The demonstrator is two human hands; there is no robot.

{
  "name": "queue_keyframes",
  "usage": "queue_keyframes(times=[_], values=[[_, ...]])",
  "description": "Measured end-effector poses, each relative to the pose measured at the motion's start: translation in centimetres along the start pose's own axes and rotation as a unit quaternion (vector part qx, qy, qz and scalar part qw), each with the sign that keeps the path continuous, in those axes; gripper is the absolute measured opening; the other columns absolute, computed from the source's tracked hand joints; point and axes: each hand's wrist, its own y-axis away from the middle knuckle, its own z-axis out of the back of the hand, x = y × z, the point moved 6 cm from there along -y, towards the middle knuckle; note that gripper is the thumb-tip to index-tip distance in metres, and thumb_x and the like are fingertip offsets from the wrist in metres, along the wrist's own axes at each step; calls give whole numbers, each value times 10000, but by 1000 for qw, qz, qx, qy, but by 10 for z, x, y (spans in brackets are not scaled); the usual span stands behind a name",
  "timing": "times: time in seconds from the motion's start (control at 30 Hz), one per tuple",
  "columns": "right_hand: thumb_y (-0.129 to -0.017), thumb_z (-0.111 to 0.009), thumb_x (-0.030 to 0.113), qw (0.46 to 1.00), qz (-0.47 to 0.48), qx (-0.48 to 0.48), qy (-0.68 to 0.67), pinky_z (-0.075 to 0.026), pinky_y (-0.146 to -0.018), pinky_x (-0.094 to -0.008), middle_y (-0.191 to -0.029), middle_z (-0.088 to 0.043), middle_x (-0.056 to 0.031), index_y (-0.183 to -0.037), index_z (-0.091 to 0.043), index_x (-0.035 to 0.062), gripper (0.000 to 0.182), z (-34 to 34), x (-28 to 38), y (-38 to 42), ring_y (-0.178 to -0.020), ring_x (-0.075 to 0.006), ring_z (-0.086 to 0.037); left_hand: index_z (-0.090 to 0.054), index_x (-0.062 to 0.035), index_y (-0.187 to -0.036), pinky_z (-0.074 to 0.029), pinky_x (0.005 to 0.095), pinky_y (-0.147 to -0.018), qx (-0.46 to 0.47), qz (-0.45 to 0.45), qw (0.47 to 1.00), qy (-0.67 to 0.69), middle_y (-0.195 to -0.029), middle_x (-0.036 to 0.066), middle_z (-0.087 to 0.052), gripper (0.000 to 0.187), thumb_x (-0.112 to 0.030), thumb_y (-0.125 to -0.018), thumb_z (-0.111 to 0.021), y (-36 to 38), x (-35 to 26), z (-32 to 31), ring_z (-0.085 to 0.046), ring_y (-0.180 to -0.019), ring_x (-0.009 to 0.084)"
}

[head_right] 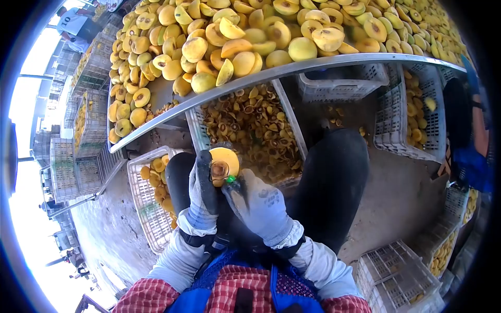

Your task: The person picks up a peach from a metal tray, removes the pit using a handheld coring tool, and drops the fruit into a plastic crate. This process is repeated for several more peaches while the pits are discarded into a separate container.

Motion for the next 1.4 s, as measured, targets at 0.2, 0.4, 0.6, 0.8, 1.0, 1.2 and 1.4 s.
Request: queue_keyframes(times=[0.2, 0.4, 0.6, 0.8, 1.0, 1.2, 1.4], values=[[-890, -551, 170, 991, -76, 91, -56, -461, -626, -406, -816, -590, -222, -1057, -504, 1, 242, -18, -8, 28, -739, -368, -601, -579, 18, -1101, -455, 281, -837, 28, -121, 992, -34, -1045, 98, -612, 350, -286, -982, -453, 18, -4, 1, -568, -933, 150], [-926, -521, 281, 973, -12, 91, -211, -452, -547, -366, -777, -588, -155, -1046, -542, 9, 298, -42, -32, 55, -608, -285, -561, -578, 25, -1068, -462, 262, -739, 80, -154, 977, -126, -905, 75, -627, 298, -236, -968, -473, 29, -21, -8, -572, -808, 134], [-946, -340, 578, 309, -321, 323, -835, -325, -358, -215, -693, -503, -36, -1068, -574, 59, 583, -67, 7, 78, -440, -84, -411, -600, -24, -1032, -440, 229, -628, 164, 91, 980, 63, -766, 30, -587, 365, -368, -949, -512, 25, 26, 6, -533, -668, 89], [-942, -366, 565, 276, -287, 333, -855, -342, -361, -242, -661, -479, -42, -1034, -532, 60, 540, -76, -7, 75, -428, -101, -416, -579, -65, -1011, -461, 219, -590, -70, 141, 961, 228, -790, 61, -592, 386, -427, -881, -605, 23, 61, 41, -569, -677, 136], [-956, -380, 524, 368, -400, 248, -802, -318, -312, -194, -582, -446, -22, -908, -530, 44, 504, -74, -33, 65, -379, -80, -398, -546, 2, -1090, -513, 264, -707, -317, -187, 913, -174, -977, 115, -614, 385, -357, -970, -476, -4, 6, 218, -610, -835, 178], [-962, -382, 513, 483, -421, 232, -732, -277, -321, -198, -575, -436, 0, -906, -562, 61, 490, -81, -59, 46, -374, -75, -349, -477, -18, -1286, -480, 334, -870, -120, -195, 847, -480, -1139, 173, -573, 577, -278, -818, -693, -91, -64, 119, -589, -1030, 270], [-912, -460, 565, 607, -475, 162, -616, -267, -331, -216, -571, -454, 7, -871, -551, 96, 479, -70, -87, 36, -369, -83, -347, -420, -80, -1315, -478, 417, -859, -32, -153, 647, -746, -1129, 207, -586, 761, -544, -760, -654, -201, -72, -8, -604, -1000, 343]])
